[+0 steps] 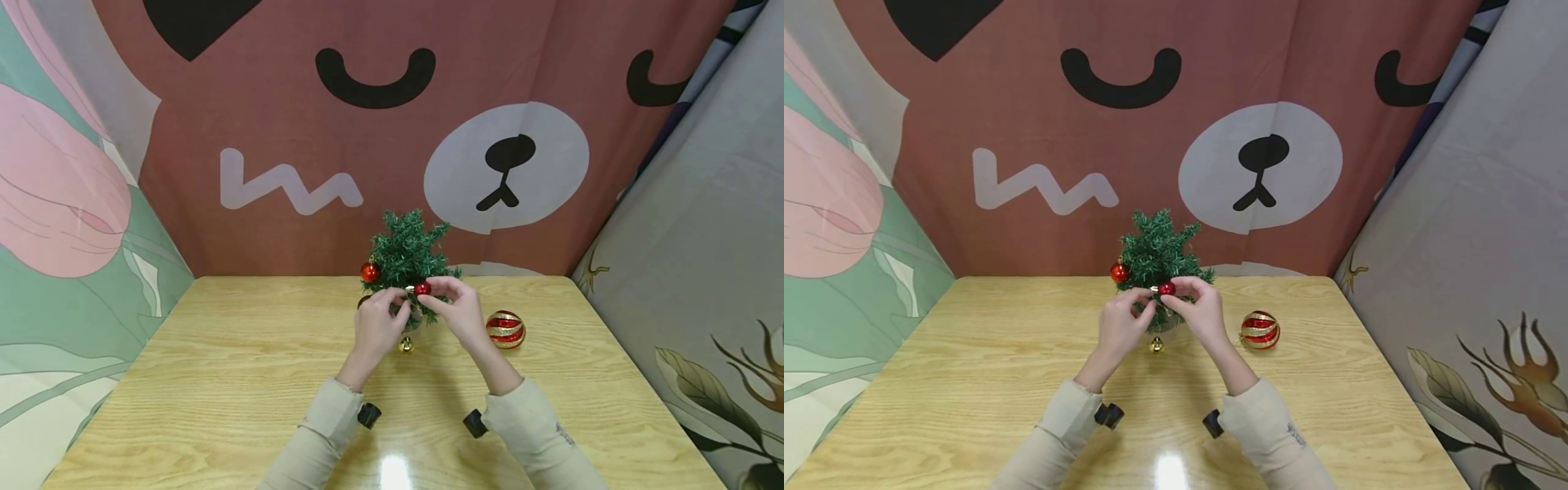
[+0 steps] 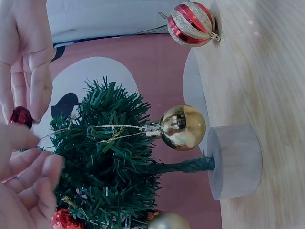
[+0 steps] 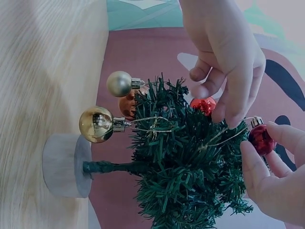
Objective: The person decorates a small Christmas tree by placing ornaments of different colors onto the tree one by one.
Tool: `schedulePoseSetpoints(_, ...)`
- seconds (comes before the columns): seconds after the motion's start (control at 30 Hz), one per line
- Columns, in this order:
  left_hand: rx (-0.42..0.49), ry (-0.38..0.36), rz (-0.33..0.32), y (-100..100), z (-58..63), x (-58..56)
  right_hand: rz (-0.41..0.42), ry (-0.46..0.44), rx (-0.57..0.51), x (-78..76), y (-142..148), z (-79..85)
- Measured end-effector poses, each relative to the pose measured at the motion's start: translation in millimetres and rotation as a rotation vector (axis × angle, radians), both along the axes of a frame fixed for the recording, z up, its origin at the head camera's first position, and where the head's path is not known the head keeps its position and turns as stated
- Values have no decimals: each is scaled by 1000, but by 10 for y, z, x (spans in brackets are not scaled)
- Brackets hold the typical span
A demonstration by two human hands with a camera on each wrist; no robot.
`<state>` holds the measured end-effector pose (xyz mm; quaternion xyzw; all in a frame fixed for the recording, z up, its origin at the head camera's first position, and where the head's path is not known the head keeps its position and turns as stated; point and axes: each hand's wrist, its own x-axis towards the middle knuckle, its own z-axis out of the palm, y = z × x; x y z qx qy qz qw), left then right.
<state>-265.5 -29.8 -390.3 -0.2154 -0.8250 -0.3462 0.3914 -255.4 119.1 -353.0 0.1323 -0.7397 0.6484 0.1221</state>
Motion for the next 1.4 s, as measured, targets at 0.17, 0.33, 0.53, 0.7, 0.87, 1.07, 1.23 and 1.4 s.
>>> schedulePoseSetpoints(0.17, 42, 10, -24, -5, 17, 7, 1, -3, -15, 12, 17, 9)
schedulePoseSetpoints(0.33, 55, 2, -90, 3, 29, 25, 20, 8, -28, 22, 18, 17)
schedulePoseSetpoints(0.53, 89, 2, -109, 4, 16, 15, 30, 19, -41, 31, 18, 11)
schedulePoseSetpoints(0.7, 131, 33, -109, -9, 4, 3, 20, 15, -60, 39, 31, 7)
schedulePoseSetpoints(0.87, 165, 63, -155, -28, -1, -2, 13, 16, -61, 26, 40, -10)
schedulePoseSetpoints(1.07, 143, 48, -177, -48, -20, -8, -10, 0, -73, 22, 55, -26)
schedulePoseSetpoints(1.23, 74, 16, -224, -68, -24, -7, -1, 11, -101, 24, 61, -22)
schedulePoseSetpoints(1.4, -5, 7, -287, -73, -24, -7, 10, 25, -110, 25, 64, -24)
